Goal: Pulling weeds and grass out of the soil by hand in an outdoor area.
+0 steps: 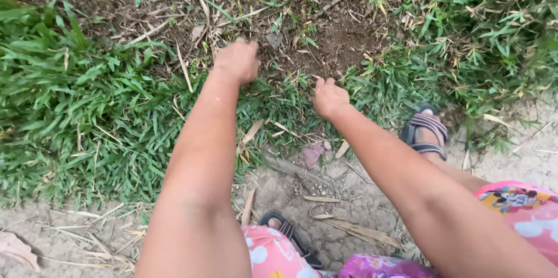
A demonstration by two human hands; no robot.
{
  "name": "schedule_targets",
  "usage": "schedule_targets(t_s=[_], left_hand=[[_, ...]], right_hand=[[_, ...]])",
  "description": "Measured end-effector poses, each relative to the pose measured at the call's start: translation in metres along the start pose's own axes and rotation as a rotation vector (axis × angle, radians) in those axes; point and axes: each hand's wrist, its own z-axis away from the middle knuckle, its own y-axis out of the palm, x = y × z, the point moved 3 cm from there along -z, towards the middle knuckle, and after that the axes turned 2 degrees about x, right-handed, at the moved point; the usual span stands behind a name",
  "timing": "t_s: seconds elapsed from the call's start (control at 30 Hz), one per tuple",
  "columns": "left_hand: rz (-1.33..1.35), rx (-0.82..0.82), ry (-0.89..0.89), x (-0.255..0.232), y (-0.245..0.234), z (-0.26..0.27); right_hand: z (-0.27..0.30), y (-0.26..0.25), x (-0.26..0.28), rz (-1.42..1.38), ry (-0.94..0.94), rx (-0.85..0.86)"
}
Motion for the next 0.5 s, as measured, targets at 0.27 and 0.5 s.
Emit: schedule_targets(t_s=[0.27, 0.5], left_hand=[[-0.054, -0.133, 0.106, -0.046, 0.007, -0.033], [-0.171, 0.049, 0.274, -0.106, 0.037, -0.057]], right_hand=[[-0.010, 0.006, 0.013, 0.053, -0.070, 0.055], [0.034, 0.014, 0.013, -0.122, -0.107, 0.058]])
